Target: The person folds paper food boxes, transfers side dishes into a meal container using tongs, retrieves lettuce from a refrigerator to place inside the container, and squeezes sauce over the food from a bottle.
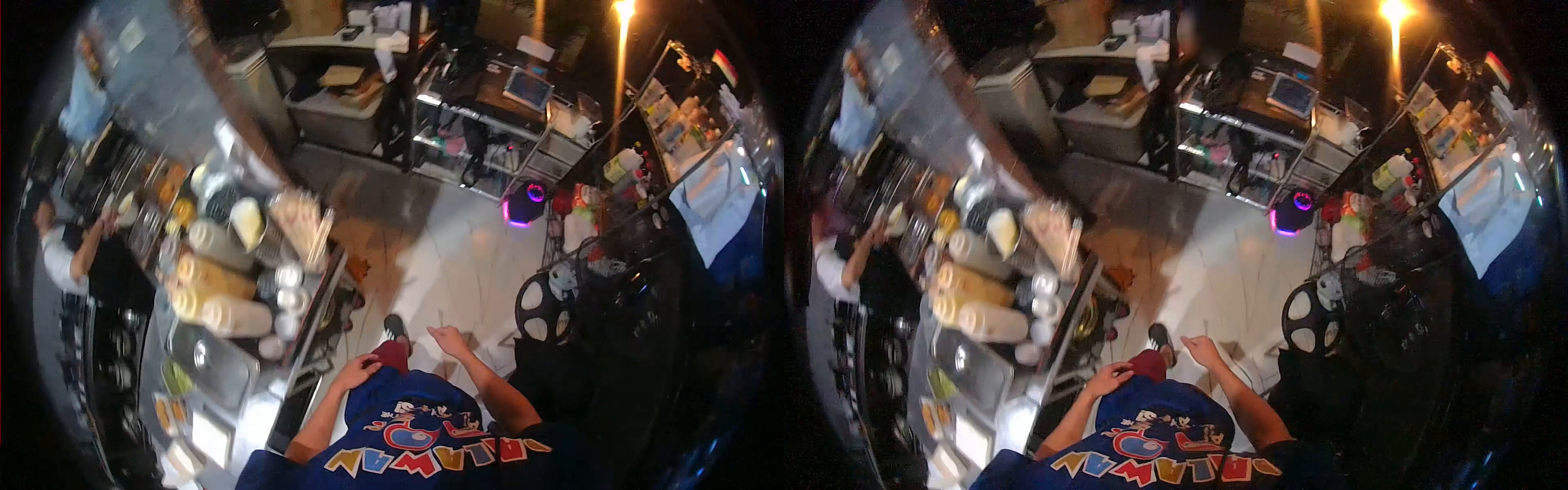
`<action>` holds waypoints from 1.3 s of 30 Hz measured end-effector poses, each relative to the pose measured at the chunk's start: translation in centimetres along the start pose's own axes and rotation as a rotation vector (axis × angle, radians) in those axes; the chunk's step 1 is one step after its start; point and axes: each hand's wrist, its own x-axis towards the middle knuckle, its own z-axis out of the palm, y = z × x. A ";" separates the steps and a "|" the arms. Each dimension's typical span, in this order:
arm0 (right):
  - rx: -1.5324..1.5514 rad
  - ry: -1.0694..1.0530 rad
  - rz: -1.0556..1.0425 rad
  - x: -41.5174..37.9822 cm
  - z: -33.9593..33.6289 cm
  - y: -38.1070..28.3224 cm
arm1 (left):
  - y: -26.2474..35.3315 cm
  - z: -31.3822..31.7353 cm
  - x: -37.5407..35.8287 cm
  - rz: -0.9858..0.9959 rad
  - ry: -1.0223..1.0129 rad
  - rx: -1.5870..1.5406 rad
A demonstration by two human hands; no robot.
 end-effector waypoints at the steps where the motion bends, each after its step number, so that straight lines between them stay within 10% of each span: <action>1: -0.029 0.022 0.052 0.8 -1.9 -1.0 | -0.1 0.2 5.0 0.066 -0.042 -0.071; 12: 0.659 0.154 0.238 23.8 -17.7 -2.2 | 31.5 -7.4 34.7 0.515 0.201 -0.317; 19: 0.880 0.199 -0.238 61.7 -33.2 -12.2 | 41.4 -13.2 53.1 0.478 0.462 -0.360; 25: 0.403 0.598 -0.156 89.8 -40.7 -16.6 | 52.0 -19.9 60.8 0.396 0.371 -0.089; 30: 0.515 0.379 0.165 97.2 -40.7 -15.3 | 59.8 -25.7 73.4 0.700 0.278 0.171; 39: 0.769 0.390 0.227 97.0 -41.2 -16.7 | 66.9 -28.7 97.8 0.574 0.331 0.265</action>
